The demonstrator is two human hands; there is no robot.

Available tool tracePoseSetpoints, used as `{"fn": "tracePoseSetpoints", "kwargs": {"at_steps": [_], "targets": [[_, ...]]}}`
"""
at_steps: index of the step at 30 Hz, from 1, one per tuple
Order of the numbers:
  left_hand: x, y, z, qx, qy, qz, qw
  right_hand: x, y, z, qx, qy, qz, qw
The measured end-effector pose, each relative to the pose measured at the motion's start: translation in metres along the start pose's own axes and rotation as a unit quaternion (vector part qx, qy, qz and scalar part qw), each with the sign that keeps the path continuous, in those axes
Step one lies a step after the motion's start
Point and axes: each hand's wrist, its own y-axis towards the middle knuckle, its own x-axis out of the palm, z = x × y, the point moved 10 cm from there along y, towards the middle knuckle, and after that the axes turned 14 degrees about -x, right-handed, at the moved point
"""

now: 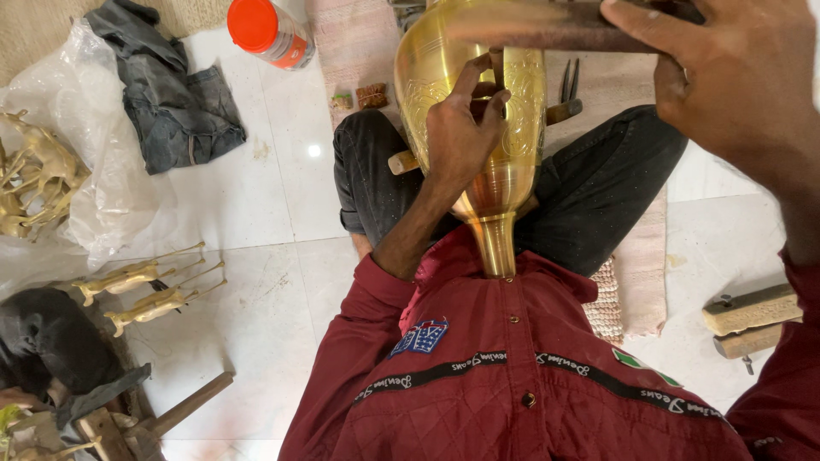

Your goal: The person sits on the floor with a large brass vessel held between their legs and engraves decorative patterns into its surface, positioning a chisel against the metal and striking it with a wooden mallet, repeatedly repositioning the chisel along the design.

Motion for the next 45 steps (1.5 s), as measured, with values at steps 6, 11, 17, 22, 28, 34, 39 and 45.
{"fn": "tracePoseSetpoints", "kwargs": {"at_steps": [6,11,17,22,28,34,39,45], "targets": [[0.004,0.007,-0.001,-0.022,0.024,-0.047,0.998,0.007,-0.013,0.003,0.002,-0.031,-0.028,0.999],[0.008,0.015,0.011,0.015,0.027,-0.083,0.996,0.022,-0.028,0.025,0.109,0.14,0.038,0.983],[0.019,0.026,0.015,0.05,0.08,-0.139,0.986,0.03,-0.041,0.019,0.112,0.134,0.065,0.982],[0.03,0.031,0.015,0.065,0.113,-0.18,0.975,0.051,-0.059,0.027,0.185,0.17,0.055,0.966],[0.035,0.035,0.02,0.084,0.147,-0.207,0.964,0.056,-0.072,0.018,0.187,0.21,0.101,0.954],[0.043,0.041,0.018,0.079,0.14,-0.239,0.958,0.058,-0.082,0.014,0.228,0.242,0.117,0.936],[0.049,0.043,0.016,0.09,0.148,-0.254,0.951,0.069,-0.092,0.014,0.285,0.367,0.195,0.864],[0.051,0.044,0.022,0.122,0.137,-0.257,0.949,0.093,-0.112,0.014,0.332,0.389,0.194,0.837]]}}
